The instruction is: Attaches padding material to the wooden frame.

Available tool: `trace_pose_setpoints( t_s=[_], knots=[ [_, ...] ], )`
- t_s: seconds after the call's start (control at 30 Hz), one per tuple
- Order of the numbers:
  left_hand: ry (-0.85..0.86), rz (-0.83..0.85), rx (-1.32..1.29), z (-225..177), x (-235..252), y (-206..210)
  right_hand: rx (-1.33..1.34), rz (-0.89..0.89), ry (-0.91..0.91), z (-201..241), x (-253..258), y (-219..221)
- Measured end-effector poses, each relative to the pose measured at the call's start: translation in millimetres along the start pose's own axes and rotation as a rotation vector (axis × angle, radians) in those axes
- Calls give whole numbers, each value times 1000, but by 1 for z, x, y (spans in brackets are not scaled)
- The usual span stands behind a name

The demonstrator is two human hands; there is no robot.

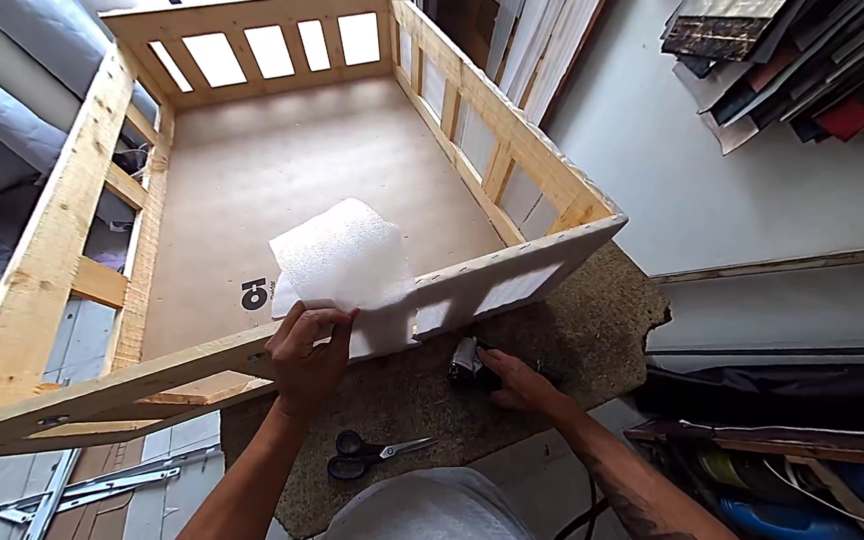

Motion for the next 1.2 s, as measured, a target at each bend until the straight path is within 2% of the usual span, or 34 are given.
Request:
trace_pose_setpoints(
  t_s=[0.07, 0.17, 0.23, 0.3, 0.53, 0.9, 0.97, 1.1, 1.2],
  knots=[
    [-12, -15, 10, 2, -1, 0, -19, 31, -61, 28, -14, -9],
    [-28, -19, 11, 1, -1, 1, -197, 66, -227, 81, -35, -2],
    [-24, -29, 1, 1, 0, 1, -335, -46, -397, 100, -30, 13],
    [-25, -31, -12, 0, 0, 1, -440, -101, -462, 106, -17, 24],
    [-57, -45, -8, 3, -3, 2, -460, -129, -396, 99, 13, 28],
    [-53, -2, -45, 5, 0, 0, -509, -101, -328, 98, 17, 36],
    [-50, 7, -60, 5, 0, -1, -489, -63, -312, 104, 14, 36],
    [-45, 20, -69, 7, 4, -4, -475, -93, -417, 129, 7, 43],
    [-39, 25, -51, 8, 5, -2, -500, -69, -373, 145, 20, 47]
  ],
)
Point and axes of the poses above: each hand's wrist, its own x-axis towards the middle knuckle, its own y-axis out of the palm, z = x × y, the point moved 5 cm from there along x, towards the middle knuckle, and after that the axes turned 4 degrees about -z, right-handed, at the moved point
